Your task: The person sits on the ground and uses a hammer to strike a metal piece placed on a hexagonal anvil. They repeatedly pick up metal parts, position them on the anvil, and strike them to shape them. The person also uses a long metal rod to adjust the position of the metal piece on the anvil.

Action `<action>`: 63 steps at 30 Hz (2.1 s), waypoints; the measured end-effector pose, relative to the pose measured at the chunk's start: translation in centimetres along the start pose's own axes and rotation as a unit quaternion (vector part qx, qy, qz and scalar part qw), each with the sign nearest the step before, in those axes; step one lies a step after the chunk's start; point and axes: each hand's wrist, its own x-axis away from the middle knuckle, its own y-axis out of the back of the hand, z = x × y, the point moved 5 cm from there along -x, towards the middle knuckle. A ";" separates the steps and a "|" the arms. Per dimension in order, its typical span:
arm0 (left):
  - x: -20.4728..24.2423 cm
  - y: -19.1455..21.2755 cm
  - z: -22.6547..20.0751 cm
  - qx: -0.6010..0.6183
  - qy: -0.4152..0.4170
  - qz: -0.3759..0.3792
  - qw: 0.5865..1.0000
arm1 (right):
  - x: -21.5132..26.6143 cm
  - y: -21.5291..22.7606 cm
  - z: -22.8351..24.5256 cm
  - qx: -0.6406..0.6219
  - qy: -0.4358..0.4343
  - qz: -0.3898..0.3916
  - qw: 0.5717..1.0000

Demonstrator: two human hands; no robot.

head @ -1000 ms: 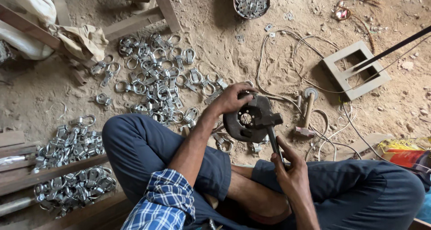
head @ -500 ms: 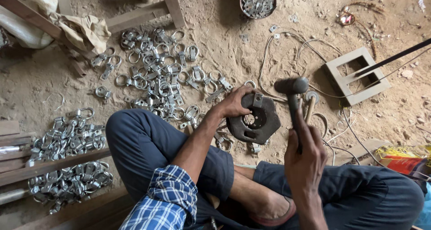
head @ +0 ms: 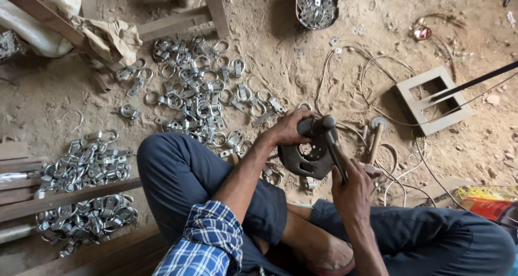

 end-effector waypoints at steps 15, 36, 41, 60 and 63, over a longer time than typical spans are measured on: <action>3.5 4.6 -7.1 0.274 -0.014 -0.106 0.956 | 3.5 -1.9 -4.3 -0.180 -0.230 0.229 0.929; 10.8 -1.5 -12.9 0.328 -0.066 -0.030 0.942 | 0.0 -0.1 -0.7 -0.189 -0.176 0.177 0.950; 11.2 -1.3 -12.9 0.390 -0.054 -0.024 0.919 | -0.1 0.5 0.2 -0.123 -0.137 0.135 0.974; 11.5 -0.8 -13.6 0.276 -0.119 -0.052 0.952 | 0.6 -0.7 -1.1 -0.120 -0.097 0.142 0.978; 11.4 -0.6 -13.6 0.271 -0.108 -0.054 0.955 | 0.7 -1.3 -1.5 -0.121 -0.129 0.174 0.969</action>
